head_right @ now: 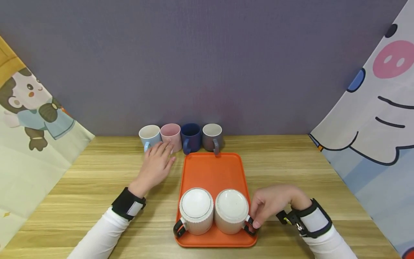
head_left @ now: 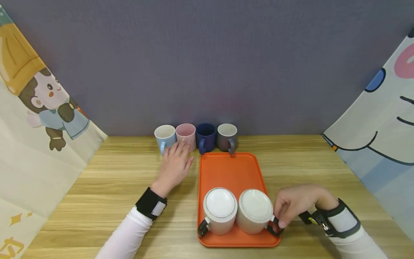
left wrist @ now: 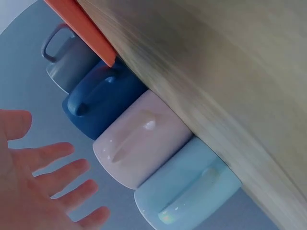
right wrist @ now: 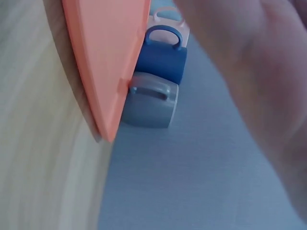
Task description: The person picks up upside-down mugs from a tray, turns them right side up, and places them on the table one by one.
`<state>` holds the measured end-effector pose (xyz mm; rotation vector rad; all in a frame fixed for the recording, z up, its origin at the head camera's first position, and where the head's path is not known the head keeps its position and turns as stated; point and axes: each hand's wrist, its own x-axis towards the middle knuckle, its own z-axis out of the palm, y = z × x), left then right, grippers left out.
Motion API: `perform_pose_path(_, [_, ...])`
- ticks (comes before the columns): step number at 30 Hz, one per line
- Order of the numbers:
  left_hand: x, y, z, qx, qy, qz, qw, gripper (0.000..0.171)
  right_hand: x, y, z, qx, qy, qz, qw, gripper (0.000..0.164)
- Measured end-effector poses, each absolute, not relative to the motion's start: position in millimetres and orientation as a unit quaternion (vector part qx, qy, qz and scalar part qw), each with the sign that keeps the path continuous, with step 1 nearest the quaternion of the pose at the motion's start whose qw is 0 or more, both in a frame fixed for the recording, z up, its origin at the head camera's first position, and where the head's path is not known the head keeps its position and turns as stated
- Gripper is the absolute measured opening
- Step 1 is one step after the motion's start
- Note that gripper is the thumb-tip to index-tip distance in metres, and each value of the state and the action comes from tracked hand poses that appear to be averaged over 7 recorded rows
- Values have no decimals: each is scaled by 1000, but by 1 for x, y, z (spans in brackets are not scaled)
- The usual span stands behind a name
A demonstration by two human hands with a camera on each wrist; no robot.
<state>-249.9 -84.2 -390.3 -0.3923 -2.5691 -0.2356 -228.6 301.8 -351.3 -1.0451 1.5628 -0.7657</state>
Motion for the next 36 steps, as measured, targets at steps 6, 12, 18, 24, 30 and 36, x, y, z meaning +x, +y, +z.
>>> perform_pose_path(6, [-251,-79,-391,-152,-949,-92,259,48,-228,299,-355,-465,623,-322,540,21])
perform_pose_path(12, [-251,-72,-390,-159,-947,-94,261,47,-227,298,-354,-471,616,-326,541,22])
perform_pose_path(18, [-253,-69,-390,-165,-946,-87,265,48,-228,300,-351,-458,616,-345,540,19])
perform_pose_path(24, [-253,-68,-389,-160,-948,-96,257,48,-233,301,-353,-512,580,-363,520,17])
perform_pose_path(30, [-254,-69,-390,-162,-946,-100,260,48,-234,302,-353,-485,593,-373,524,20])
perform_pose_path(36, [-255,-70,-393,-166,-945,-98,264,48,-236,303,-355,-455,622,-374,516,23])
